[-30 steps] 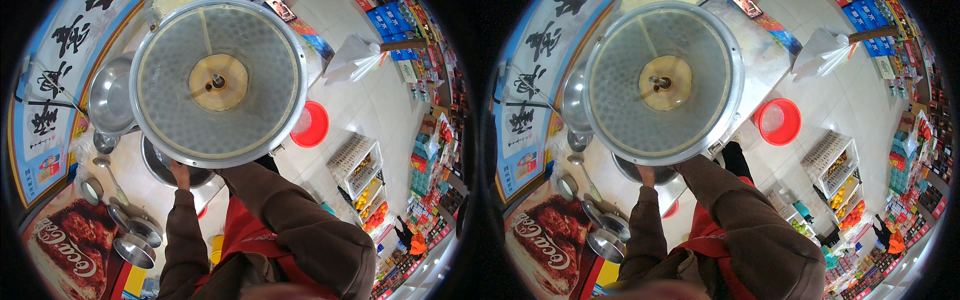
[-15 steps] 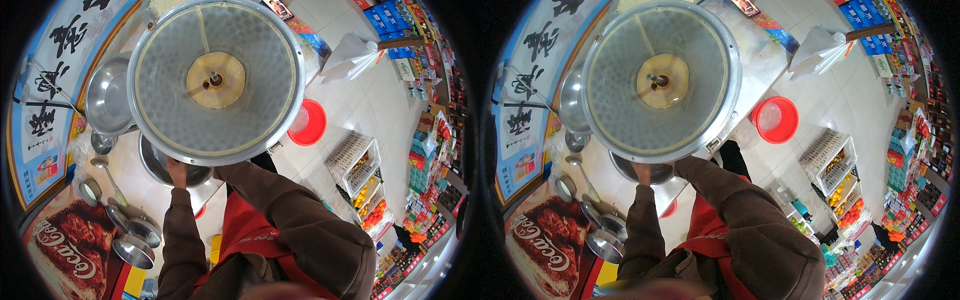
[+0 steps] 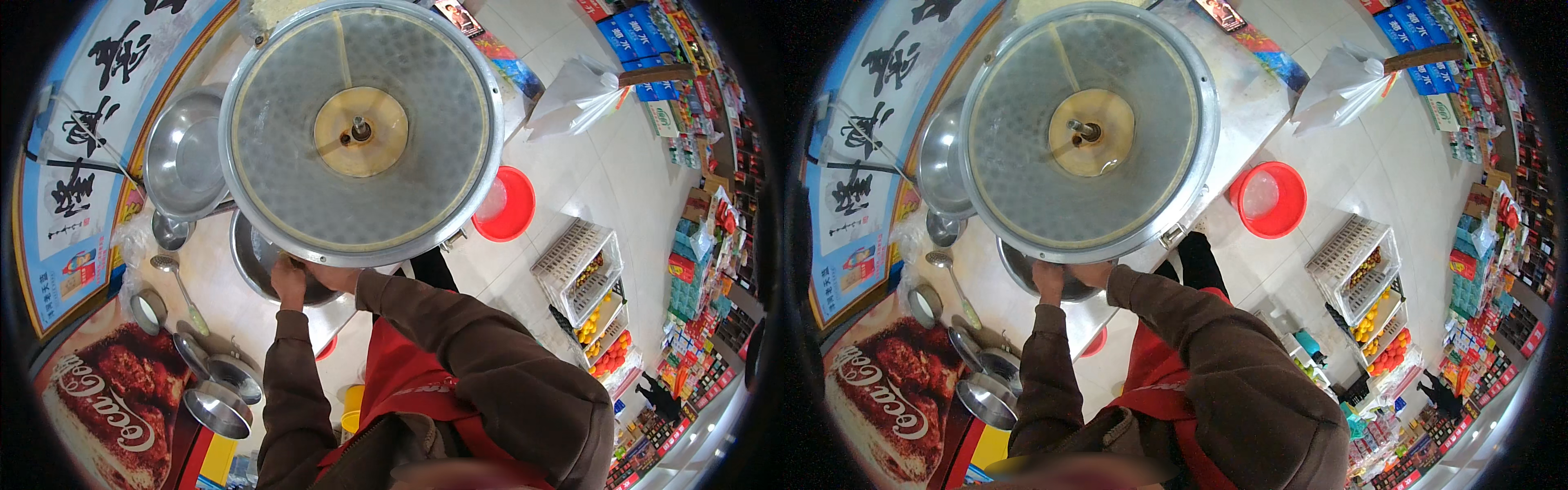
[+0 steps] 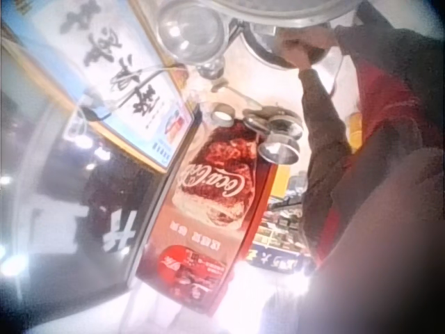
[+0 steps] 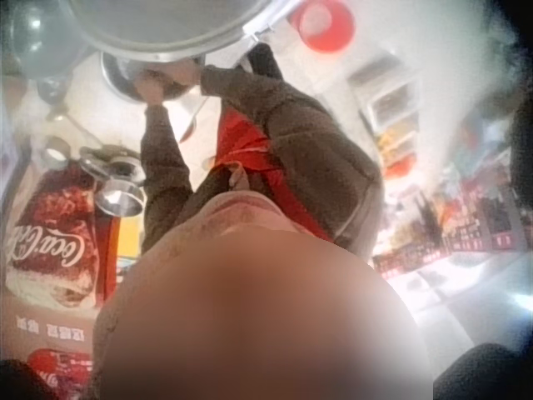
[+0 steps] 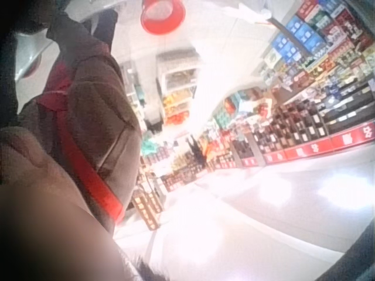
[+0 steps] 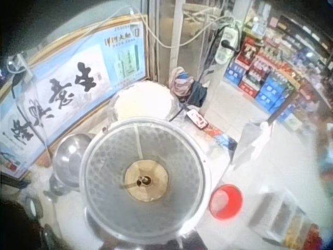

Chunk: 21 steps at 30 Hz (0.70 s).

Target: The person assembles a food processor by placing a plastic bowl, a metal strainer, and a lid onto the base. They then place a dough-like item into the strainer and secure the lid, completing the assembly.

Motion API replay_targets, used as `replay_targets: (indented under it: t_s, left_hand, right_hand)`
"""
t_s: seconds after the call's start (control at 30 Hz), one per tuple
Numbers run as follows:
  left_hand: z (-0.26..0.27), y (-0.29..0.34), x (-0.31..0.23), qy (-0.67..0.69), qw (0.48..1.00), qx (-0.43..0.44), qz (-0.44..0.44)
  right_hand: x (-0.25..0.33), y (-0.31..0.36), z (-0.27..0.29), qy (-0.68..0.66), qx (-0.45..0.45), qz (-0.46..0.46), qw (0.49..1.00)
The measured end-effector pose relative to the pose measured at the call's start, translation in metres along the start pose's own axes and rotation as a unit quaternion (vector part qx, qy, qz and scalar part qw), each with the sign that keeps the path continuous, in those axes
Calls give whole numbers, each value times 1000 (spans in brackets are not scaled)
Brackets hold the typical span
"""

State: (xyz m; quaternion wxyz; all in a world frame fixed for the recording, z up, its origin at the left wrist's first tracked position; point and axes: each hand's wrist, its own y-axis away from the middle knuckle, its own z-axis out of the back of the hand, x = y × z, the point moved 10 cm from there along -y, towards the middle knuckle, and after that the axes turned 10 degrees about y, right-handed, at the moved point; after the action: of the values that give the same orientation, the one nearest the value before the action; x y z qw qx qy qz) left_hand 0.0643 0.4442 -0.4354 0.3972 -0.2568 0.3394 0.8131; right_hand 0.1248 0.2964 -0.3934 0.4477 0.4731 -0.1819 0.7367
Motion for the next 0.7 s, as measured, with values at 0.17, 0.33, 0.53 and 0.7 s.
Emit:
replay_targets:
  t_s: [0.17, 0.33, 0.53, 0.7]
  left_hand:
    - [-19, 9, -15, 173, 982, -41, -59]
    - [-33, 15, 2, 166, 984, -34, -47]
    - [-58, 7, 52, 597, 777, -39, 196]
    - [-41, -6, 38, 255, 965, -29, 46]
  right_hand:
    - [-32, 12, 3, 31, 16, 15, 999]
    - [-18, 13, -10, 12, 43, 5, 999]
    - [11, 8, -14, -62, 1, 11, 998]
    - [-4, 12, 2, 11, 40, 5, 999]
